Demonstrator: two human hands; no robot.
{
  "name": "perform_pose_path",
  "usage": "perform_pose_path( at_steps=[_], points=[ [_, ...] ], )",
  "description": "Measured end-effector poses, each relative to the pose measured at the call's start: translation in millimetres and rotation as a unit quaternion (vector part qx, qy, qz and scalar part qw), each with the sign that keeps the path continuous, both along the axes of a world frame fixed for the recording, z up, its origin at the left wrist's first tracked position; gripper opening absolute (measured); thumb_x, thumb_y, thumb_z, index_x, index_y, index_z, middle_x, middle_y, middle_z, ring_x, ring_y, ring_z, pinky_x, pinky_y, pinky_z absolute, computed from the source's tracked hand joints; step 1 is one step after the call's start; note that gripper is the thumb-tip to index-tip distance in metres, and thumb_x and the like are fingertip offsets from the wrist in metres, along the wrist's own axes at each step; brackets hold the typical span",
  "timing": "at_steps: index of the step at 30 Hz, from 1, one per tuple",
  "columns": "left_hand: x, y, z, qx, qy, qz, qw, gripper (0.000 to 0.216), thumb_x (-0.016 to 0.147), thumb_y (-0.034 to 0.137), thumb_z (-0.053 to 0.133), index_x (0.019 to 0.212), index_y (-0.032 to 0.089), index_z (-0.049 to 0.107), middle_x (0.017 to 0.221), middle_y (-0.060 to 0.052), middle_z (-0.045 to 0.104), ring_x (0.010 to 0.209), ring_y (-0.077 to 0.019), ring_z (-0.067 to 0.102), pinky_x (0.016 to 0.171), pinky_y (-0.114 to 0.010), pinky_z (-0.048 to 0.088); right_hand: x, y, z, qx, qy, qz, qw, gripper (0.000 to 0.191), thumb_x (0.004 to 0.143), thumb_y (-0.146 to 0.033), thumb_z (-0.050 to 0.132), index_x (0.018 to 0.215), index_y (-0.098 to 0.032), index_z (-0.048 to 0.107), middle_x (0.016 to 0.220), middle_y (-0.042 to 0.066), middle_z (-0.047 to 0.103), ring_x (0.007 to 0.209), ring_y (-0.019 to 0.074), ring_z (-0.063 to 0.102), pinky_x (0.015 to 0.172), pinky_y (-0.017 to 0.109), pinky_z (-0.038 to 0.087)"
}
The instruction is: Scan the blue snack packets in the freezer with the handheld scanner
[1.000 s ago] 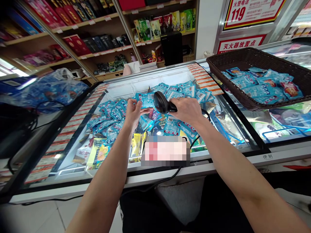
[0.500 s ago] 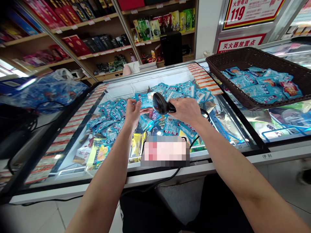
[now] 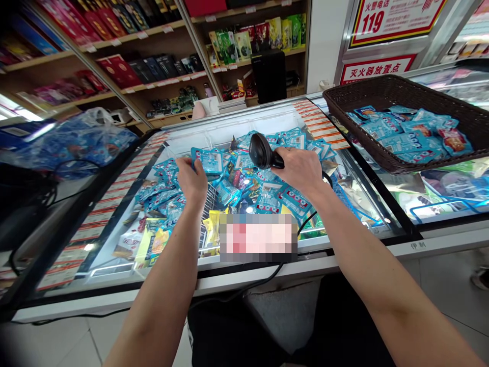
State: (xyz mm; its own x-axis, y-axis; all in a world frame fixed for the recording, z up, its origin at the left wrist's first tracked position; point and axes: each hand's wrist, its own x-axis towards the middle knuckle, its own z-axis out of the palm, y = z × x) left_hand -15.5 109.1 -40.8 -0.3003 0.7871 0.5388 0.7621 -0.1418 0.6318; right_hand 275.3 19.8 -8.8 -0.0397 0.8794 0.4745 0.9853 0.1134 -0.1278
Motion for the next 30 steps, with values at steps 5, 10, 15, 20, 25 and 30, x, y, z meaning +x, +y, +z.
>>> perform_pose_path(
  at_steps=[5, 10, 15, 20, 25, 30],
  points=[
    [-1.1, -9.1, 3.1, 0.027, 0.136, 0.071, 0.988, 0.030, 0.090, 0.029, 0.050, 0.115, 0.015, 0.054, 0.121, -0.022, 0.059, 0.120, -0.0381, 0.053, 0.102, -0.058, 0.039, 0.2, 1.4, -2.5, 0.004, -0.010, -0.001, 1.000, 0.039, 0.086, -0.045, 0.056, 0.114, -0.022, 0.069, 0.096, 0.008, 0.075, 0.084, 0.0268, 0.066, 0.065, 0.032, 0.034],
    [10.7, -17.0, 3.6, 0.028, 0.215, -0.083, 0.973, 0.035, 0.093, 0.031, 0.046, 0.126, 0.026, 0.057, 0.140, -0.013, 0.053, 0.132, -0.0362, 0.042, 0.108, -0.059, 0.030, -0.8, 1.1, -1.8, -0.009, -0.012, 0.001, 1.000, 0.037, 0.086, -0.046, 0.056, 0.110, -0.021, 0.069, 0.096, 0.009, 0.075, 0.083, 0.0270, 0.066, 0.065, 0.032, 0.033],
    [16.0, -13.8, -4.7, -0.025, 0.316, -0.206, 0.926, 0.030, 0.093, 0.034, 0.044, 0.109, 0.029, 0.069, 0.119, -0.009, 0.066, 0.121, -0.0332, 0.050, 0.105, -0.055, 0.033, -0.4, 2.2, -2.9, -0.015, -0.016, -0.003, 1.000, 0.041, 0.086, -0.047, 0.057, 0.115, -0.021, 0.068, 0.096, 0.009, 0.075, 0.083, 0.0274, 0.066, 0.065, 0.032, 0.033],
    [4.5, -8.5, -9.2, -0.019, 0.306, -0.138, 0.942, 0.036, 0.094, 0.027, 0.038, 0.107, 0.026, 0.071, 0.121, -0.012, 0.066, 0.123, -0.0338, 0.051, 0.108, -0.058, 0.029, 0.5, 3.1, -3.5, -0.010, -0.021, -0.014, 1.000, 0.038, 0.086, -0.047, 0.057, 0.112, -0.022, 0.069, 0.094, 0.009, 0.075, 0.081, 0.0265, 0.066, 0.064, 0.032, 0.033],
    [18.8, -6.4, -8.6, 0.007, 0.284, -0.195, 0.939, 0.041, 0.098, 0.033, 0.035, 0.126, 0.025, 0.063, 0.140, -0.008, 0.059, 0.136, -0.0286, 0.046, 0.115, -0.052, 0.025, 0.2, 3.1, -1.8, -0.018, -0.025, -0.021, 0.999, 0.036, 0.085, -0.047, 0.058, 0.107, -0.021, 0.069, 0.091, 0.008, 0.075, 0.080, 0.0259, 0.066, 0.063, 0.032, 0.033],
    [40.6, -6.4, -9.3, -0.043, 0.297, -0.322, 0.898, 0.041, 0.100, 0.039, 0.034, 0.129, 0.026, 0.060, 0.142, -0.006, 0.059, 0.135, -0.0257, 0.048, 0.110, -0.047, 0.033, 0.1, 2.1, -0.4, -0.011, -0.023, -0.011, 1.000, 0.034, 0.086, -0.046, 0.057, 0.106, -0.021, 0.069, 0.091, 0.008, 0.075, 0.079, 0.0254, 0.066, 0.062, 0.031, 0.033]
  ],
)
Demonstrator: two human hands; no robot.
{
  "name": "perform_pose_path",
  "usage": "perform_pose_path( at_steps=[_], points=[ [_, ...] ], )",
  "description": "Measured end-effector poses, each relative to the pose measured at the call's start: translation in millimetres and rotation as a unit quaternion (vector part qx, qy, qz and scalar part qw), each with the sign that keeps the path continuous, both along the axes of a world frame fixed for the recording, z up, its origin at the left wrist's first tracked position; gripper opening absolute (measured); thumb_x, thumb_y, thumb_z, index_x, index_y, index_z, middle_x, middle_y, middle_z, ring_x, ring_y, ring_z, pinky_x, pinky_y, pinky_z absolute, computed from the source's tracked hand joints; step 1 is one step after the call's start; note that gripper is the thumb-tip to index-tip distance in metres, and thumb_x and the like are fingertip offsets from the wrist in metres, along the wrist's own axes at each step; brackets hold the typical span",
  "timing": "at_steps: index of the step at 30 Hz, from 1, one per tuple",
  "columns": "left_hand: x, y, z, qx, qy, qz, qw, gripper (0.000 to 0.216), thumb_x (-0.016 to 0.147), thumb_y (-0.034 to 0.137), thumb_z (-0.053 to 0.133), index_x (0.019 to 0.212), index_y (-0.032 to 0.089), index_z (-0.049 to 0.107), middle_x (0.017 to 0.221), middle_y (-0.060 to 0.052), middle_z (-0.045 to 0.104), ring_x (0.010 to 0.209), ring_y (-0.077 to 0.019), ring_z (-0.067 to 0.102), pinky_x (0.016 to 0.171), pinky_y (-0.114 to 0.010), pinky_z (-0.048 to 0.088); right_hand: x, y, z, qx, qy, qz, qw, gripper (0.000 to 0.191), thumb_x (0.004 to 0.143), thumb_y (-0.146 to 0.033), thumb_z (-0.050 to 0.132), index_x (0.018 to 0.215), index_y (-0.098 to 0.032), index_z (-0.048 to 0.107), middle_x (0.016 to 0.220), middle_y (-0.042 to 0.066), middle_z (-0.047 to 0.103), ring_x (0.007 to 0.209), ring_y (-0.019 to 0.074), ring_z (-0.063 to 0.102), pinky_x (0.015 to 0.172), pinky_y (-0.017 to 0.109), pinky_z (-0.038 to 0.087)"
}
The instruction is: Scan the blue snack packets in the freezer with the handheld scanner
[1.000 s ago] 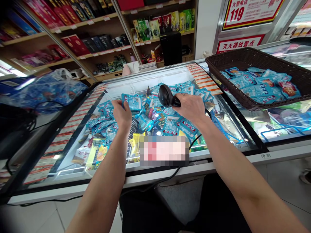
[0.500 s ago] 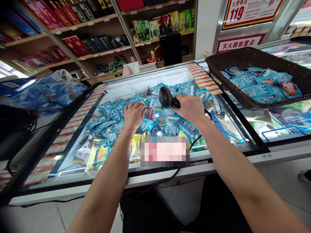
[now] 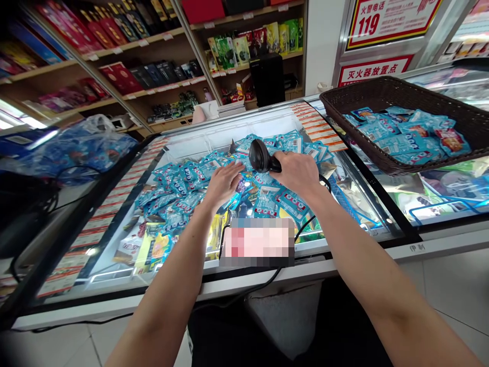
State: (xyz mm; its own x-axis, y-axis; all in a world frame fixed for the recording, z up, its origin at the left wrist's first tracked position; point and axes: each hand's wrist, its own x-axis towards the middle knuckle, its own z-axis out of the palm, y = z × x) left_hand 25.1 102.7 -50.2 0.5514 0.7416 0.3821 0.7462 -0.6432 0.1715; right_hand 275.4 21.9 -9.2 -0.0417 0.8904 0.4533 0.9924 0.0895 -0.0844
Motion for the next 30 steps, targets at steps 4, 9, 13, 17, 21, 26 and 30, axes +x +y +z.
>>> perform_pose_path(
  at_steps=[4, 9, 13, 17, 21, 26, 30],
  points=[
    [2.4, -3.2, 3.0, 0.032, 0.004, 0.068, 0.997, 0.042, 0.099, 0.047, 0.035, 0.106, 0.024, 0.070, 0.114, -0.010, 0.069, 0.114, -0.0280, 0.059, 0.101, -0.046, 0.039, 0.2, -0.4, 0.2, 0.006, 0.005, 0.005, 1.000, 0.033, 0.086, -0.046, 0.058, 0.105, -0.021, 0.069, 0.091, 0.007, 0.075, 0.079, 0.0251, 0.066, 0.062, 0.031, 0.032],
    [4.7, 0.7, -0.2, 0.042, -0.028, 0.121, 0.991, 0.048, 0.097, 0.052, 0.038, 0.124, 0.020, 0.062, 0.134, -0.012, 0.061, 0.125, -0.0272, 0.053, 0.104, -0.041, 0.039, -0.1, 0.3, -1.7, 0.003, 0.003, 0.004, 1.000, 0.034, 0.085, -0.047, 0.059, 0.106, -0.021, 0.069, 0.090, 0.007, 0.075, 0.079, 0.0251, 0.066, 0.061, 0.031, 0.030],
    [7.2, 1.8, -4.2, 0.014, 0.008, 0.165, 0.986, 0.058, 0.098, 0.053, 0.034, 0.144, 0.019, 0.046, 0.149, -0.012, 0.050, 0.139, -0.0287, 0.044, 0.112, -0.046, 0.032, -1.0, 0.2, -3.6, 0.005, 0.001, 0.011, 1.000, 0.036, 0.087, -0.049, 0.058, 0.106, -0.021, 0.069, 0.093, 0.007, 0.075, 0.079, 0.0245, 0.066, 0.061, 0.031, 0.029],
    [6.6, -2.8, -0.6, 0.013, 0.036, 0.173, 0.984, 0.062, 0.093, 0.060, 0.042, 0.143, 0.024, 0.048, 0.141, -0.013, 0.057, 0.133, -0.0334, 0.047, 0.109, -0.051, 0.032, -1.9, -0.5, -4.4, 0.003, 0.004, 0.015, 1.000, 0.035, 0.088, -0.049, 0.057, 0.106, -0.021, 0.068, 0.095, 0.007, 0.075, 0.081, 0.0243, 0.066, 0.061, 0.031, 0.030],
    [4.0, -0.2, 1.2, 0.023, -0.008, 0.198, 0.980, 0.074, 0.078, 0.068, 0.062, 0.134, 0.019, 0.055, 0.129, -0.019, 0.057, 0.126, -0.0393, 0.049, 0.104, -0.052, 0.037, -2.0, -0.4, -4.3, -0.002, 0.005, 0.012, 1.000, 0.035, 0.088, -0.048, 0.057, 0.105, -0.021, 0.068, 0.095, 0.007, 0.075, 0.081, 0.0246, 0.066, 0.062, 0.031, 0.030],
    [0.7, 8.8, -2.7, -0.035, -0.188, 0.151, 0.970, 0.041, 0.087, 0.046, 0.061, 0.116, 0.016, 0.056, 0.113, -0.015, 0.063, 0.107, -0.0276, 0.061, 0.093, -0.041, 0.047, -1.2, 0.7, -5.0, -0.001, -0.002, 0.009, 1.000, 0.033, 0.087, -0.048, 0.058, 0.104, -0.021, 0.068, 0.094, 0.007, 0.075, 0.081, 0.0247, 0.067, 0.062, 0.031, 0.030],
    [-1.7, 12.0, -4.8, -0.053, -0.342, 0.154, 0.925, 0.026, 0.087, 0.038, 0.061, 0.104, 0.020, 0.057, 0.096, -0.007, 0.067, 0.093, -0.0206, 0.064, 0.082, -0.034, 0.051, -0.2, 2.0, -7.5, 0.009, -0.010, 0.009, 1.000, 0.033, 0.086, -0.047, 0.060, 0.106, -0.022, 0.068, 0.092, 0.006, 0.075, 0.080, 0.0250, 0.067, 0.061, 0.031, 0.029]
  ],
)
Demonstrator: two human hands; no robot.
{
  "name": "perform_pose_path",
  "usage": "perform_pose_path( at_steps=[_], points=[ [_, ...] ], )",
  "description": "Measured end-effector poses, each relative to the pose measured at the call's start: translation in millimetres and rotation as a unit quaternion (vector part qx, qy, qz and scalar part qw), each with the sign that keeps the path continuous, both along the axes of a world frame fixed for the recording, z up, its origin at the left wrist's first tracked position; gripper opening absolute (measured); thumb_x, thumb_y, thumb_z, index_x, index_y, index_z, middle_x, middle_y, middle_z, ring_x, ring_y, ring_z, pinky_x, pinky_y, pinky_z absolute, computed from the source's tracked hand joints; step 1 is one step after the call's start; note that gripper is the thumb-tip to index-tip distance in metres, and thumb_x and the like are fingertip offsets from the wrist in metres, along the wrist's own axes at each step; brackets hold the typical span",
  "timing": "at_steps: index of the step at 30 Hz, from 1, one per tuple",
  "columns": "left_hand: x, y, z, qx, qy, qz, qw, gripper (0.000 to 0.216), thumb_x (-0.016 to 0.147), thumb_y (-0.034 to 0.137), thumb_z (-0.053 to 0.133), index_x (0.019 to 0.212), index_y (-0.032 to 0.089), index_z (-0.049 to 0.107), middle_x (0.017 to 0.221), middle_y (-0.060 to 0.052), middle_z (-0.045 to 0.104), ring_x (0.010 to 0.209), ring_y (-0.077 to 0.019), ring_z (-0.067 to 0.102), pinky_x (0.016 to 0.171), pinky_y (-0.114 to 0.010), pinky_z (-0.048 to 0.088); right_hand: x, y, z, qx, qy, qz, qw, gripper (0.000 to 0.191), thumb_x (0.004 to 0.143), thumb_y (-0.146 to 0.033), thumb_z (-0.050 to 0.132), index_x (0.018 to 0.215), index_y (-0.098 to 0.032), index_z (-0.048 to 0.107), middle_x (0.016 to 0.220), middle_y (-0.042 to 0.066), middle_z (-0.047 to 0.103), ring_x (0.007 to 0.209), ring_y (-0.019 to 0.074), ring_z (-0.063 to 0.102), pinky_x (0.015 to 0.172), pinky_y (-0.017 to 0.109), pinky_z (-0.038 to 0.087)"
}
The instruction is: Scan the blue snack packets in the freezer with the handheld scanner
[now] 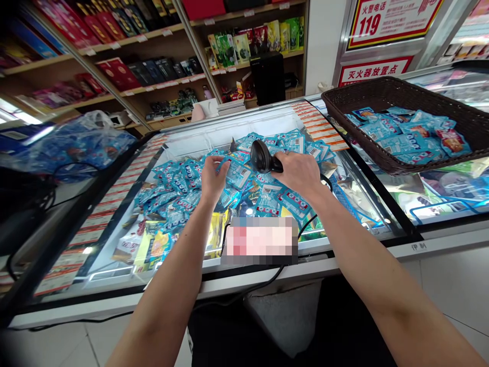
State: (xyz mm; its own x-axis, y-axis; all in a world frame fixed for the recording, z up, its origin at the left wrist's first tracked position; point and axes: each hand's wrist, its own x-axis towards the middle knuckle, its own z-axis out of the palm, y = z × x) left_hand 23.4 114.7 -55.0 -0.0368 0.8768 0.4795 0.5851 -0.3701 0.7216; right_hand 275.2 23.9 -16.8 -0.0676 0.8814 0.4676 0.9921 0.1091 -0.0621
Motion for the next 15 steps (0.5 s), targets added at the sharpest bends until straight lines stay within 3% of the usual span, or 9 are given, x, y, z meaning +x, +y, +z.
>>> perform_pose_path(
  at_steps=[5, 15],
  points=[
    [-5.9, 4.9, -2.8, 0.004, -0.143, -0.016, 0.990, 0.038, 0.081, 0.037, 0.066, 0.114, 0.021, 0.056, 0.093, -0.004, 0.067, 0.083, -0.0167, 0.064, 0.068, -0.029, 0.054, 0.2, 0.2, -1.9, 0.007, 0.000, 0.006, 1.000, 0.035, 0.086, -0.049, 0.059, 0.107, -0.022, 0.068, 0.092, 0.006, 0.075, 0.079, 0.0250, 0.066, 0.061, 0.031, 0.029],
    [-2.9, 0.9, -3.0, 0.043, -0.162, -0.013, 0.986, 0.020, 0.079, 0.027, 0.063, 0.097, 0.020, 0.056, 0.089, -0.002, 0.064, 0.085, -0.0131, 0.061, 0.063, -0.021, 0.048, -2.5, -3.5, -0.7, 0.005, 0.010, 0.065, 0.998, 0.038, 0.086, -0.045, 0.057, 0.115, -0.023, 0.068, 0.098, 0.007, 0.074, 0.085, 0.0264, 0.065, 0.064, 0.030, 0.032]
  ],
)
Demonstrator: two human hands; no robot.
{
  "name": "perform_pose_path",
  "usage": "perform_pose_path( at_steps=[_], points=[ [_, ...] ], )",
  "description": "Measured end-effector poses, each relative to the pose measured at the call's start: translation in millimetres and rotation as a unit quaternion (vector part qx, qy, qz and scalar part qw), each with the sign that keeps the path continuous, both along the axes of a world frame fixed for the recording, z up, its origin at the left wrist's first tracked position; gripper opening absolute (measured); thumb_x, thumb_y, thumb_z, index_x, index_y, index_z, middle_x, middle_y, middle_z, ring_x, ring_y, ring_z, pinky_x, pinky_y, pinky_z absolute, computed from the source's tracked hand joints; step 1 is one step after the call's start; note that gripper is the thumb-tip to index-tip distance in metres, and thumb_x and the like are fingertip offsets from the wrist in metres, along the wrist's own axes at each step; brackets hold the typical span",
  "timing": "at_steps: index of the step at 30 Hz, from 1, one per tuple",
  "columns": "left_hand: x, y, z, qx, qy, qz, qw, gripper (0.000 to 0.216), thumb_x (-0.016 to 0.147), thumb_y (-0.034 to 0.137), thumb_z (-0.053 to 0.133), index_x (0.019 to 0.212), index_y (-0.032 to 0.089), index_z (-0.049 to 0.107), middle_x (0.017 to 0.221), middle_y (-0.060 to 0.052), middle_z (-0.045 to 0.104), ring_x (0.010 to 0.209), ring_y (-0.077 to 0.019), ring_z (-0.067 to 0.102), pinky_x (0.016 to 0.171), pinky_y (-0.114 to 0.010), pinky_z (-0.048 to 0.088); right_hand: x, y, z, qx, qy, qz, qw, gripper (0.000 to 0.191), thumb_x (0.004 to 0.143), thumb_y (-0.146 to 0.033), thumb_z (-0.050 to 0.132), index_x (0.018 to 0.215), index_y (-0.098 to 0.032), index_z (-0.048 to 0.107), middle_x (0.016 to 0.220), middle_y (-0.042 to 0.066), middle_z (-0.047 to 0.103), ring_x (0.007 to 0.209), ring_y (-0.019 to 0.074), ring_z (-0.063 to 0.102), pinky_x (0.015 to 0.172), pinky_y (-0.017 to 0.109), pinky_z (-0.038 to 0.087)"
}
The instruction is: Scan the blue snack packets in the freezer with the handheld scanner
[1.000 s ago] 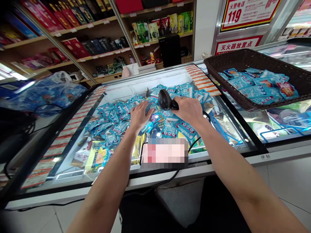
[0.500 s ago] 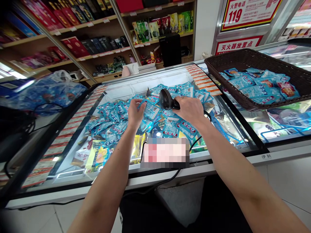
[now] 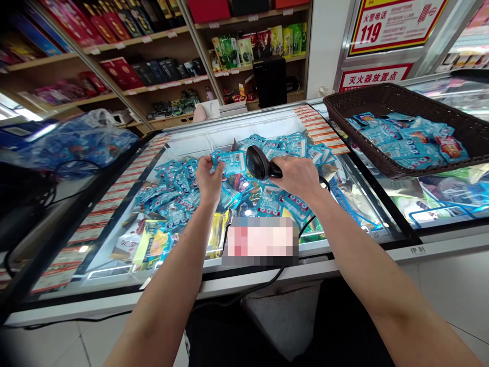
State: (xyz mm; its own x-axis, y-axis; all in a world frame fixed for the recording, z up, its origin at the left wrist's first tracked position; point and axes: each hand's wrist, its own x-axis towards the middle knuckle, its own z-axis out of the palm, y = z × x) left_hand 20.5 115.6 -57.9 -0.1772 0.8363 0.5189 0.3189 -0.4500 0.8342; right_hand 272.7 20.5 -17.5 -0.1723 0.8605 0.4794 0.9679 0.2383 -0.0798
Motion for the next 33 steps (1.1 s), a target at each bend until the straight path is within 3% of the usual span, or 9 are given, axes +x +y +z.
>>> perform_pose_path(
  at_steps=[13, 24, 33],
  points=[
    [3.7, -0.1, -2.9, -0.026, -0.011, -0.007, 1.000, 0.025, 0.080, 0.031, 0.062, 0.101, 0.021, 0.053, 0.091, -0.002, 0.062, 0.081, -0.0115, 0.057, 0.061, -0.020, 0.048, -5.2, -1.6, 1.4, -0.012, -0.004, 0.020, 1.000, 0.040, 0.088, -0.048, 0.052, 0.113, -0.023, 0.070, 0.092, 0.008, 0.074, 0.085, 0.0256, 0.066, 0.063, 0.030, 0.029],
    [8.2, -7.5, 0.9, -0.053, -0.001, -0.021, 0.998, 0.026, 0.083, 0.035, 0.061, 0.103, 0.022, 0.053, 0.092, -0.001, 0.059, 0.067, -0.0079, 0.051, 0.049, -0.016, 0.046, -5.3, -1.0, 0.7, -0.009, -0.008, 0.024, 1.000, 0.040, 0.088, -0.048, 0.052, 0.113, -0.022, 0.070, 0.090, 0.007, 0.073, 0.082, 0.0239, 0.065, 0.063, 0.030, 0.028],
    [8.5, -10.0, 1.8, -0.049, 0.000, -0.024, 0.999, 0.024, 0.082, 0.033, 0.060, 0.102, 0.022, 0.053, 0.091, -0.001, 0.058, 0.068, -0.0090, 0.051, 0.048, -0.016, 0.047, -5.8, -1.6, 1.0, -0.003, -0.012, 0.026, 1.000, 0.039, 0.088, -0.049, 0.053, 0.111, -0.023, 0.070, 0.090, 0.006, 0.074, 0.083, 0.0235, 0.065, 0.062, 0.030, 0.028]
  ],
)
